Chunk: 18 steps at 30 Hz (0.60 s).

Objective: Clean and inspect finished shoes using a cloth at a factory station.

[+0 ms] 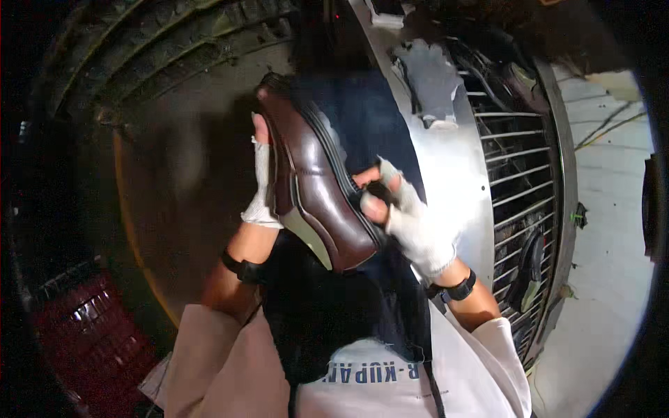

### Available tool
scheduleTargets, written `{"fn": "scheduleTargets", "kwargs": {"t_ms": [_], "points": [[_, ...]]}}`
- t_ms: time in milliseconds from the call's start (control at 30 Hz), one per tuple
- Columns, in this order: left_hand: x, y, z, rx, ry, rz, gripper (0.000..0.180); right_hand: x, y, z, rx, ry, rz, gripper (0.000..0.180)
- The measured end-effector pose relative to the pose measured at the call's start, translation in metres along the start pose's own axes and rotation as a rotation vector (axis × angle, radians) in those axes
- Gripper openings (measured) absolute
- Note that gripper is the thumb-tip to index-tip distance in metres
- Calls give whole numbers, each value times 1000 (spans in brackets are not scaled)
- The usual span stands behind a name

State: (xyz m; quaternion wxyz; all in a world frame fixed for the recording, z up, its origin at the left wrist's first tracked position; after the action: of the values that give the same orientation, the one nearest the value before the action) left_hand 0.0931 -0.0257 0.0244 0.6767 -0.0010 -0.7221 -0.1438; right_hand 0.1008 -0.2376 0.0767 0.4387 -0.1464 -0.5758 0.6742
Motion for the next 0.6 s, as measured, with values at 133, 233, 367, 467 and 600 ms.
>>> {"fn": "scheduleTargets", "kwargs": {"t_ms": [133,233,367,467,600], "points": [[6,-12,9,8,227,-69,94,2,6,-17,20,112,47,25],[24,-12,10,63,259,-515,97,-2,-5,-11,-108,182,166,35],[49,-18,19,156,391,-693,105,34,-65,-28,-522,165,300,94],[64,-27,9,203,432,-670,98,32,-63,-29,-494,155,434,90],[12,0,20,214,733,-1048,78,26,-52,-59,-472,185,332,74]]}}
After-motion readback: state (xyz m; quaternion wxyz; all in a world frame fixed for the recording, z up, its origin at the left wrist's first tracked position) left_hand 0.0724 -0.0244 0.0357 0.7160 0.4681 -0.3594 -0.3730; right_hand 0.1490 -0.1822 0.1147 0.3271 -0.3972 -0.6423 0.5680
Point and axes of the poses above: each hand's wrist, its own z-axis away from the middle knuckle, its own x-axis out of the palm, y = z × x, the point moved 3 cm from there along -z, towards the middle knuckle, and after that the axes turned 2 degrees about -z, right-handed, at the moved point
